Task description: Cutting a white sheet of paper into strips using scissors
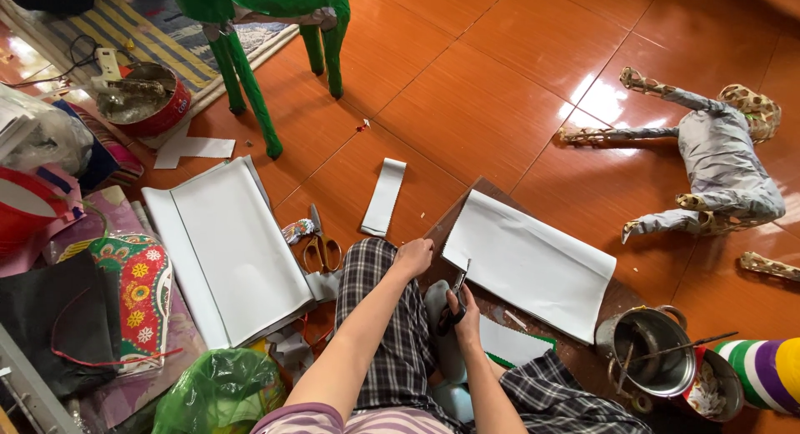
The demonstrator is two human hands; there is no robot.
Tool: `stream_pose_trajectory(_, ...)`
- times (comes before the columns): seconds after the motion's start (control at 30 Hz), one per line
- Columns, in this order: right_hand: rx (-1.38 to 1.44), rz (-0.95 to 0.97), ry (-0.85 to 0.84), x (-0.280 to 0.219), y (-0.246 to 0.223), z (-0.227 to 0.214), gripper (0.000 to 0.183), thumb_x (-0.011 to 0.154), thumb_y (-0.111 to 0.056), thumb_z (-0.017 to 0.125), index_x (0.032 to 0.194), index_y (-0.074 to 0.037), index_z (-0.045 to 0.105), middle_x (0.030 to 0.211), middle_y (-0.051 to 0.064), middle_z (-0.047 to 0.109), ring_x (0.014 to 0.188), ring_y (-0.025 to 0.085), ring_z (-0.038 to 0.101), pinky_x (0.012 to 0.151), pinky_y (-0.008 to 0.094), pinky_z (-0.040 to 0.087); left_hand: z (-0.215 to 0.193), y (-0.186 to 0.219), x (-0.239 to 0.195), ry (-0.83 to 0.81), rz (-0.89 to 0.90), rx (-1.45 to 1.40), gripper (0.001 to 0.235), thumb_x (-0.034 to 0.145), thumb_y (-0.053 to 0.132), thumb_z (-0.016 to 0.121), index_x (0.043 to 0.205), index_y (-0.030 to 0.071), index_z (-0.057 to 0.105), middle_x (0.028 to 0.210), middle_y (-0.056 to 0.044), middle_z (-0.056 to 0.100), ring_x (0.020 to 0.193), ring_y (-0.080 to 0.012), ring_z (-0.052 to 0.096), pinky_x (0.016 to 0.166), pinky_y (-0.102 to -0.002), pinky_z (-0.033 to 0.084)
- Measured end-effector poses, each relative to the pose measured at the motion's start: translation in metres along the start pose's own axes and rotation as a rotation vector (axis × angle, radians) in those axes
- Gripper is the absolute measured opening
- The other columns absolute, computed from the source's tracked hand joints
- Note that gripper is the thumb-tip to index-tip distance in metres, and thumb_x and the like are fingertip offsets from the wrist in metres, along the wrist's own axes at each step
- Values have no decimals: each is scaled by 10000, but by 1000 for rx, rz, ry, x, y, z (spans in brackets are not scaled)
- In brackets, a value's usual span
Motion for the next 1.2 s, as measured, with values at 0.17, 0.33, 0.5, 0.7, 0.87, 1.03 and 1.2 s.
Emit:
stream_pose_trajectory(0.17, -10, -6, -7, 12, 15, -1, 793, 797, -506, 776, 1416, -84, 517, 1306, 257, 589, 1238, 415, 523, 1025, 476, 438, 2, 0, 2, 0, 0, 4, 215, 917, 227, 506, 1043, 122, 645, 985, -136, 677, 968, -328, 690, 796, -438, 569)
stream_pose_trajectory(0.33, -8, -15, -1, 13, 13, -1, 774, 809, -479, 771, 1415, -70, 514, 1313, 262, 581, 1254, 406, 510, 1030, 472, 432, -2, 2, 0, -8, -4, 5, 217, 917, 224, 498, 1041, 125, 645, 986, -141, 684, 970, -330, 691, 798, -442, 570)
stream_pose_trajectory(0.5, 20, 3, -12, 2, 1, 1, 797, 802, -472, 779, 1425, -60, 498, 1317, 256, 579, 1256, 402, 509, 1039, 475, 426, -5, 5, -5, -37, -13, 2, 238, 928, 238, 487, 1063, 119, 644, 995, -145, 684, 971, -326, 689, 797, -445, 566)
stream_pose_trajectory(0.7, -3, -5, -3, 21, 29, -1, 799, 805, -482, 777, 1427, -66, 499, 1314, 256, 579, 1247, 398, 517, 1034, 467, 431, -10, 10, -7, -47, -14, 6, 243, 935, 232, 485, 1072, 101, 638, 1006, -152, 687, 985, -334, 686, 807, -453, 567)
stream_pose_trajectory(0.87, -27, 10, 15, -6, -8, 2, 771, 785, -495, 781, 1412, -118, 532, 1269, 242, 616, 1216, 400, 544, 1007, 473, 450, -9, 8, -4, -33, 10, -17, 238, 937, 228, 494, 1071, 95, 640, 999, -157, 681, 988, -346, 679, 813, -458, 559)
stream_pose_trajectory(1.03, -33, 2, 25, 8, 14, -2, 744, 796, -478, 784, 1409, -134, 540, 1247, 241, 629, 1202, 398, 556, 989, 470, 459, -7, 5, -3, -33, 8, -50, 230, 935, 237, 500, 1064, 114, 646, 1002, -147, 684, 1000, -340, 677, 824, -455, 559)
stream_pose_trajectory(1.2, -6, -2, 24, 18, 26, -2, 746, 797, -475, 786, 1406, -120, 541, 1245, 267, 622, 1193, 420, 558, 981, 475, 459, -2, 3, 0, -31, -2, -87, 235, 931, 248, 498, 1072, 138, 650, 1018, -144, 688, 1009, -336, 677, 836, -456, 558)
Point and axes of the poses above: each hand's wrist, its own x-axis towards the middle knuckle, its own z-axis out of the palm, y = z × x, the point moved 7 cm from there along x, towards the middle knuckle
